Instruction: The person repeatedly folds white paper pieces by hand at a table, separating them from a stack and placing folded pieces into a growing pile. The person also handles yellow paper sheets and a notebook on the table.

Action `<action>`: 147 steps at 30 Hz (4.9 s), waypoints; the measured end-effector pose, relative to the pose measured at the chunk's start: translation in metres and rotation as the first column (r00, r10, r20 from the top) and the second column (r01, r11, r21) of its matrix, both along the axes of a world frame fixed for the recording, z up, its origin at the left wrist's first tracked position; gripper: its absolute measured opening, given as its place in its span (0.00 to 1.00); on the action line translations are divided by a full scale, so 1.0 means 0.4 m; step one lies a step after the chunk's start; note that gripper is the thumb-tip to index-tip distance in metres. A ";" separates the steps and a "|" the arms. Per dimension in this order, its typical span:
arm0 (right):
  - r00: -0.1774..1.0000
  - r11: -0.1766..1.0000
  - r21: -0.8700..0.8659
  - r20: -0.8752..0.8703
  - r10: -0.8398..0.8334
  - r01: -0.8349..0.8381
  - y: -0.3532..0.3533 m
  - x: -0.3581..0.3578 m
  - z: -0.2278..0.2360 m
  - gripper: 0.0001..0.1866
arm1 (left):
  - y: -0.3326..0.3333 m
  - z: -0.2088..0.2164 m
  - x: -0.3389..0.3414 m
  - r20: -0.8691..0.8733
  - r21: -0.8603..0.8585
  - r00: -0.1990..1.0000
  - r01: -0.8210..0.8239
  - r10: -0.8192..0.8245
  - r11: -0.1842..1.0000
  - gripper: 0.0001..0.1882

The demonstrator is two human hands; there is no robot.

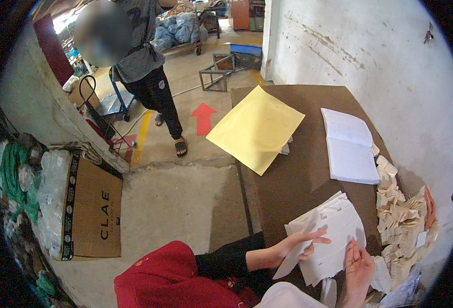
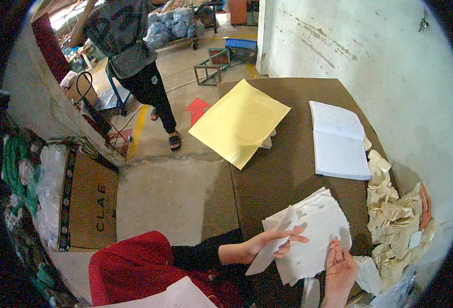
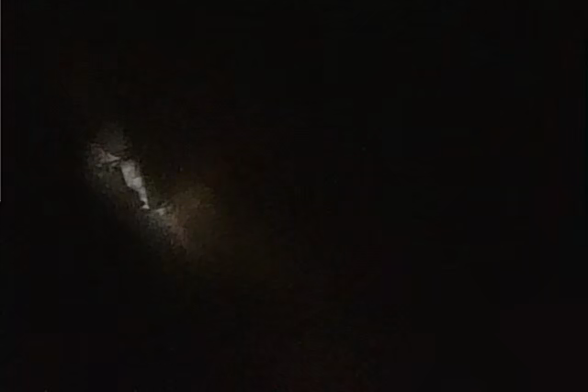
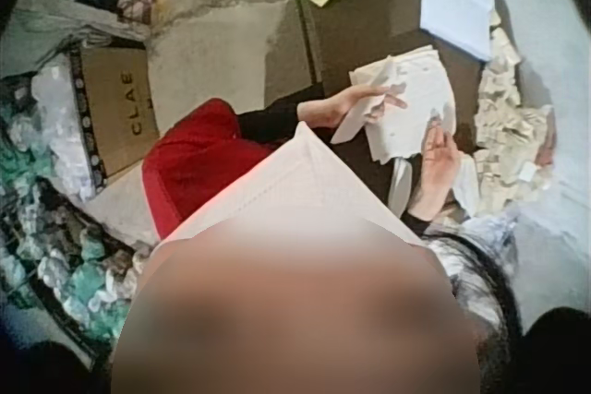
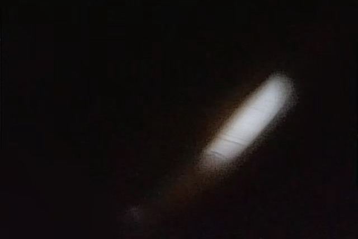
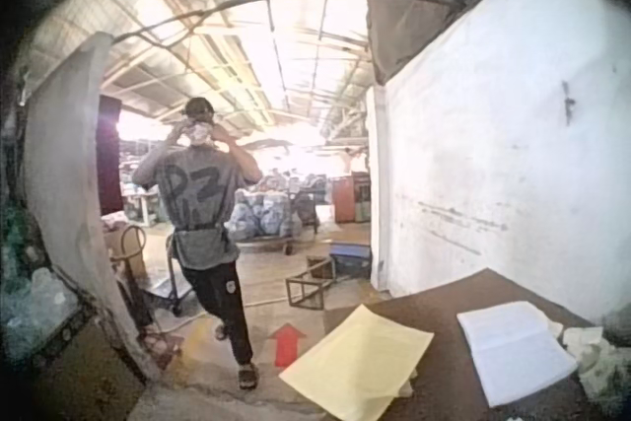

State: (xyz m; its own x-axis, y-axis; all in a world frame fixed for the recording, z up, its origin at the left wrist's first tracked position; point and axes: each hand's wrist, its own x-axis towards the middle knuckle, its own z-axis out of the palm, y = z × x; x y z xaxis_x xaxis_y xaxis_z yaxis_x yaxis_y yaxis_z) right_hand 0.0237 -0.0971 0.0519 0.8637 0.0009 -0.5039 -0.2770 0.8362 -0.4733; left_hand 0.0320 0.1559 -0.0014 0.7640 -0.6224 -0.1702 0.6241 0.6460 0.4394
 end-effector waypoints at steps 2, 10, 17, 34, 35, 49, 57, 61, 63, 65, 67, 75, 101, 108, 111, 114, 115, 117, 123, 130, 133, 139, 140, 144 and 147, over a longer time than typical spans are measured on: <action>0.998 0.986 -0.163 0.043 0.035 -0.027 0.007 0.002 0.001 0.12 | 0.000 -0.003 0.000 0.002 -0.035 1.000 0.010 -0.010 0.999 0.30; 0.998 0.943 -0.329 0.022 0.066 -0.055 0.025 0.006 -0.029 0.15 | -0.007 -0.004 -0.007 0.087 0.020 0.995 0.056 -0.058 0.998 0.30; 0.912 0.796 -0.518 0.067 0.404 -0.314 0.138 -0.009 0.007 0.22 | -0.011 -0.001 -0.017 0.187 0.129 0.981 0.017 -0.041 0.992 0.26; 0.938 0.460 -0.870 -0.011 0.347 -0.180 0.203 -0.095 0.062 0.44 | 0.000 0.025 -0.022 0.090 0.054 0.996 -0.029 0.024 0.998 0.28; 0.925 0.495 -0.850 0.023 0.380 -0.182 0.207 -0.092 0.061 0.44 | -0.003 0.029 -0.023 0.068 0.055 0.996 -0.064 0.060 0.996 0.25; 0.979 0.859 -0.501 0.094 0.179 -0.109 0.117 -0.047 -0.029 0.27 | -0.002 0.026 -0.016 -0.013 0.106 1.000 0.013 -0.011 0.994 0.22; 0.939 0.919 -0.201 -0.144 0.314 -0.338 0.030 0.057 -0.027 0.13 | -0.025 0.017 -0.033 -0.002 0.122 1.000 0.014 -0.014 0.992 0.27; 0.881 0.837 -0.285 -0.235 0.411 -0.466 0.022 0.094 -0.004 0.06 | -0.038 0.019 -0.032 -0.031 0.091 0.999 -0.039 0.042 0.995 0.31; 0.892 0.820 -0.363 -0.276 0.359 -0.443 0.039 0.095 0.018 0.08 | -0.036 0.023 -0.029 -0.040 0.032 0.999 -0.026 0.027 0.999 0.33; 0.872 0.771 -0.407 -0.234 0.430 -0.490 0.060 0.097 0.042 0.12 | -0.025 0.026 -0.023 0.072 0.086 0.997 -0.004 -0.002 0.996 0.32; 0.812 0.489 -0.735 -0.141 0.566 -0.469 0.080 0.099 0.058 0.13 | -0.014 0.027 -0.018 0.033 0.185 0.999 -0.039 0.033 0.982 0.32; 0.819 -0.265 -0.944 -0.306 0.486 -0.195 0.124 0.161 0.009 0.21 | 0.004 0.051 -0.004 -0.009 0.172 1.000 0.006 -0.005 0.985 0.34; 0.648 -0.216 -0.665 0.515 0.561 0.715 0.137 0.036 -0.129 0.20 | 0.037 0.034 -0.019 -0.125 -0.052 0.992 0.011 -0.017 0.999 0.40; 0.589 -0.218 -0.591 0.557 0.586 0.776 0.141 0.037 -0.135 0.18 | 0.037 0.022 -0.013 -0.108 -0.059 0.994 -0.012 0.006 0.998 0.37; 0.523 -0.256 -0.484 0.567 0.636 0.836 0.145 0.033 -0.124 0.19 | 0.039 0.018 -0.015 -0.081 -0.098 0.997 -0.003 -0.005 0.995 0.36; 0.516 -0.192 -0.522 0.593 0.618 0.831 0.152 0.023 -0.113 0.19 | 0.042 0.022 -0.018 -0.121 -0.123 0.993 -0.018 0.003 0.992 0.35; 0.513 -0.190 -0.520 0.595 0.619 0.833 0.154 0.023 -0.110 0.18 | 0.043 0.024 -0.019 -0.121 -0.137 0.993 -0.021 0.005 0.990 0.35; 0.501 -0.225 -0.480 0.588 0.635 0.848 0.155 0.024 -0.109 0.18 | 0.043 0.024 -0.017 -0.135 -0.171 0.991 -0.021 -0.002 0.985 0.34; 0.465 -0.221 -0.439 0.588 0.662 0.871 0.146 0.016 -0.129 0.18 | 0.039 -0.003 -0.014 -0.146 -0.247 0.989 -0.027 -0.010 0.969 0.33; 0.910 -0.336 -0.862 0.284 0.303 0.381 0.167 0.099 -0.085 0.22 | 0.022 0.205 0.022 0.649 0.657 0.758 -0.518 -0.061 0.548 0.28; 0.936 -0.385 -0.922 -0.167 0.311 -0.037 0.152 0.166 -0.044 0.30 | -0.050 0.282 0.187 0.952 0.159 0.115 -0.978 -0.283 0.138 0.25; 0.983 -0.306 -0.947 0.040 0.180 0.094 0.175 0.152 -0.075 0.22 | -0.167 0.101 0.368 0.604 0.070 0.089 -0.996 -0.792 -0.058 0.31; 0.976 -0.380 -0.901 0.165 0.140 0.207 0.193 0.142 -0.091 0.22 | -0.171 0.077 0.378 0.594 0.120 0.193 -0.981 -0.781 -0.152 0.33; 0.890 -0.404 -0.795 0.431 0.148 0.452 0.221 0.117 -0.119 0.18 | -0.171 0.062 0.371 0.632 -0.089 0.061 -0.985 -0.772 -0.151 0.34; 0.835 -0.401 -0.733 0.506 0.218 0.549 0.208 0.113 -0.118 0.16 | -0.170 0.085 0.367 0.602 -0.023 0.114 -0.987 -0.790 -0.160 0.33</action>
